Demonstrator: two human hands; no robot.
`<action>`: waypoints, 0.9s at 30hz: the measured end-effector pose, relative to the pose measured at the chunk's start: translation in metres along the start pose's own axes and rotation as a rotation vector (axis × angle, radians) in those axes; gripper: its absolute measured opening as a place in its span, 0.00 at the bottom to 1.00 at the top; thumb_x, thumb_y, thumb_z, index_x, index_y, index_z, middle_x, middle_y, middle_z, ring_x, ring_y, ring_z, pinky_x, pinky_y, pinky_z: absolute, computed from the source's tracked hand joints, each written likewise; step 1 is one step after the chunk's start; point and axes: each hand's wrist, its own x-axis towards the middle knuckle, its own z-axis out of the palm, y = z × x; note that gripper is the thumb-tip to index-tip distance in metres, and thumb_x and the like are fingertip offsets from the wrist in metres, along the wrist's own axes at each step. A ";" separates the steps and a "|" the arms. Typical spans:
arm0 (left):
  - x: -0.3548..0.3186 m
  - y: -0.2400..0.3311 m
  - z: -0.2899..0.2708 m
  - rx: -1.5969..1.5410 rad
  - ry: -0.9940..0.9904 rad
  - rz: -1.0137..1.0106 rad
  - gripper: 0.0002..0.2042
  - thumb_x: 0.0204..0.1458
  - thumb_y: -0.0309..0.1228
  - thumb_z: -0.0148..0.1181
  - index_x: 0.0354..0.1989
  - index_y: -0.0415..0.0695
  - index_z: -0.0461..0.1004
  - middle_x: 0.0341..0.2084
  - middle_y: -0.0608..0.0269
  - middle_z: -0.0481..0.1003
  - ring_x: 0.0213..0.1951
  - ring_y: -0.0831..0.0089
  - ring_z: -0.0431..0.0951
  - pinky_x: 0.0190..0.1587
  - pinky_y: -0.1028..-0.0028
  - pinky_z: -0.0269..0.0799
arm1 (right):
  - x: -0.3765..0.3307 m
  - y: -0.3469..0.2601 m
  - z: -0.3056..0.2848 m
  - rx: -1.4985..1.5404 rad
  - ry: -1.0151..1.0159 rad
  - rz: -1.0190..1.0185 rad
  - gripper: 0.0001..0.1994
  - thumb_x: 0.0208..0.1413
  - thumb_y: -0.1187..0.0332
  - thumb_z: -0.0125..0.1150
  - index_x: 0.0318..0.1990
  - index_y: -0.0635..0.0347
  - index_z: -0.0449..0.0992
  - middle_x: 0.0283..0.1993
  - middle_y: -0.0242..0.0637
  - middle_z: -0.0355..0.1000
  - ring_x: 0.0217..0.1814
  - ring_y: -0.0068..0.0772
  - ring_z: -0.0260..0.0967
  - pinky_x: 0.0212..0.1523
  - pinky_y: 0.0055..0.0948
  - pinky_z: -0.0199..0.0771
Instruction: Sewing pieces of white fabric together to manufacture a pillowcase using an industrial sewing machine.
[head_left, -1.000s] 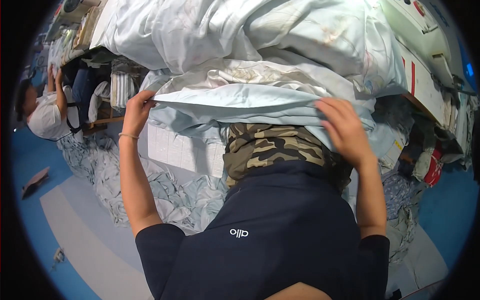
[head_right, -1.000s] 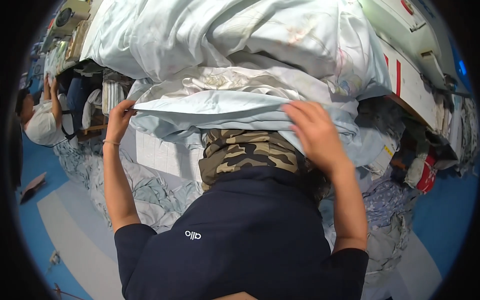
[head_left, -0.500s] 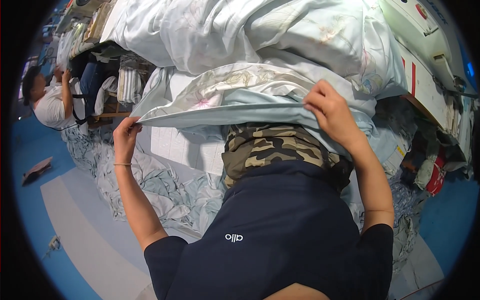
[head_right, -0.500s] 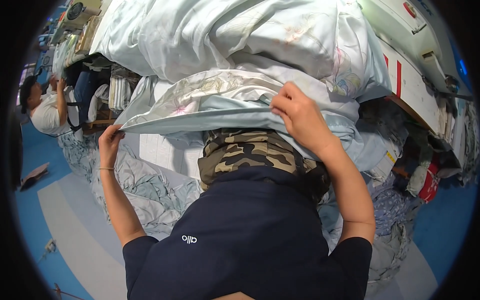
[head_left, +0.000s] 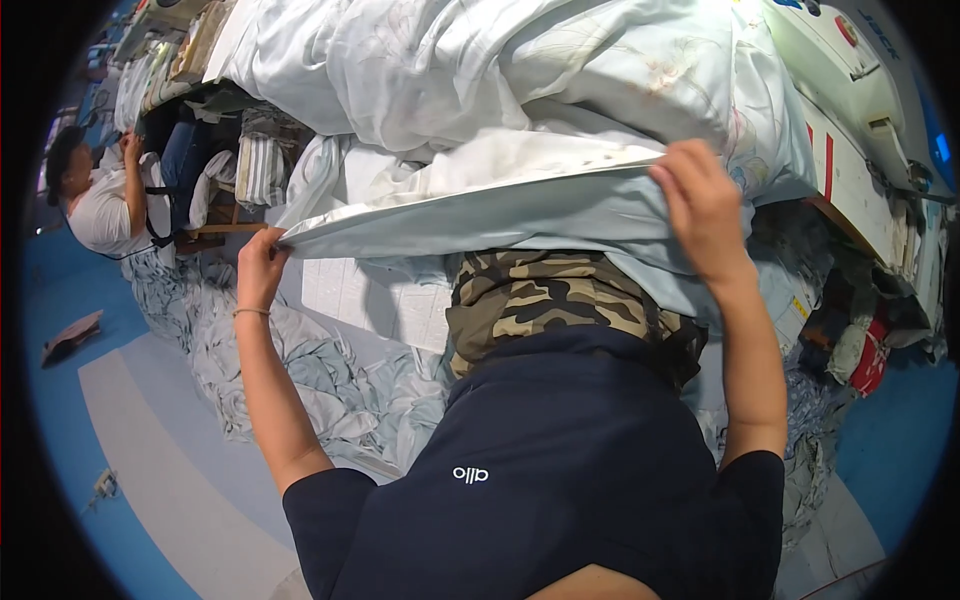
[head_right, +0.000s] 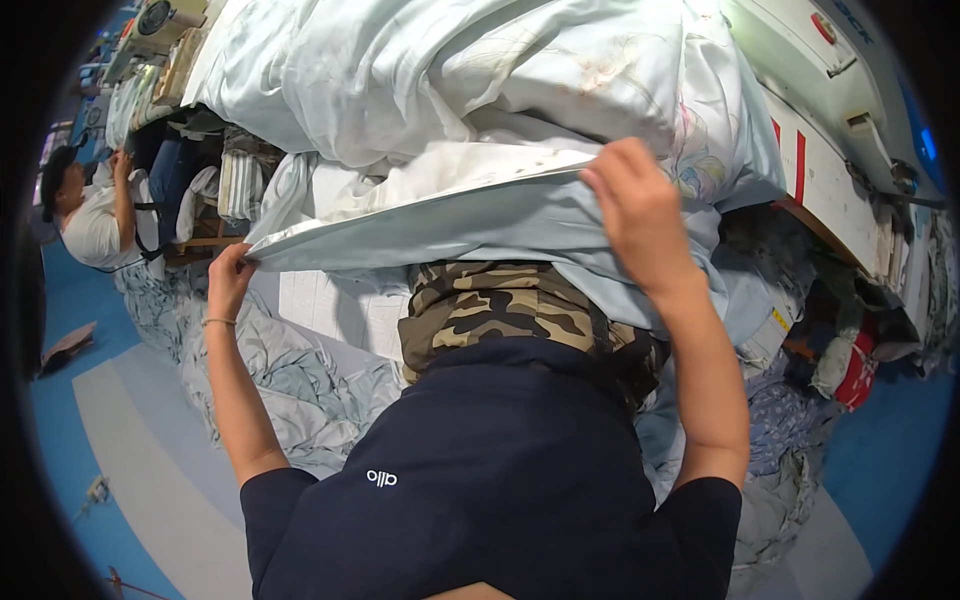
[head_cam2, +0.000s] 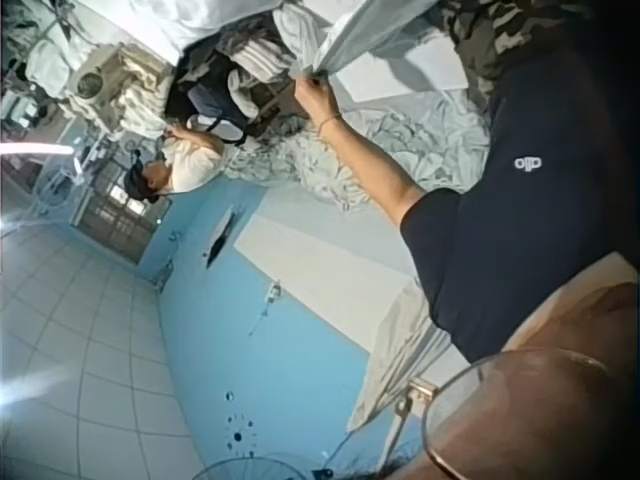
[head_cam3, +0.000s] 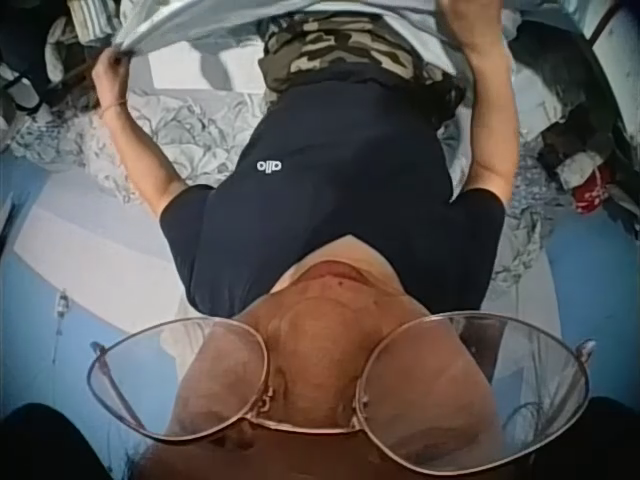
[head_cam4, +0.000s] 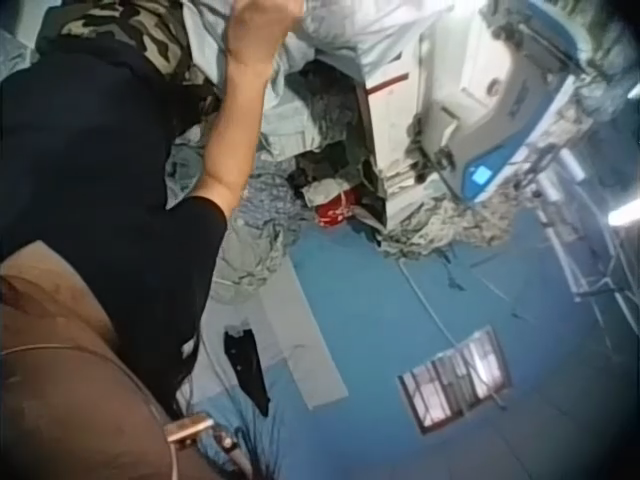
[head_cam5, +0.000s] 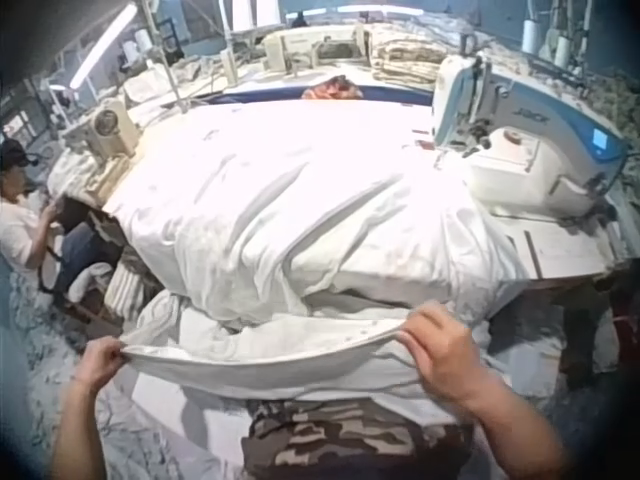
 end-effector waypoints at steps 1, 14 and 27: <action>0.001 -0.002 0.002 0.042 -0.019 0.004 0.11 0.46 0.17 0.64 0.39 0.37 0.79 0.28 0.54 0.77 0.29 0.66 0.77 0.36 0.72 0.73 | 0.002 -0.004 -0.017 -0.014 0.032 0.001 0.04 0.57 0.77 0.63 0.38 0.65 0.75 0.41 0.44 0.72 0.38 0.44 0.73 0.40 0.33 0.73; 0.062 0.015 -0.017 -0.588 -0.055 -0.029 0.06 0.58 0.20 0.58 0.41 0.38 0.80 0.32 0.72 0.77 0.33 0.84 0.73 0.37 0.82 0.69 | -0.066 0.022 -0.134 -0.004 -0.182 0.269 0.05 0.53 0.81 0.61 0.33 0.67 0.69 0.38 0.39 0.65 0.40 0.32 0.64 0.42 0.23 0.64; 0.106 -0.057 -0.056 -0.587 0.087 0.049 0.09 0.64 0.26 0.58 0.49 0.37 0.79 0.40 0.68 0.79 0.38 0.82 0.75 0.43 0.81 0.70 | -0.105 0.030 -0.061 0.288 -0.376 0.253 0.04 0.54 0.75 0.65 0.34 0.66 0.76 0.44 0.40 0.72 0.45 0.42 0.72 0.46 0.31 0.72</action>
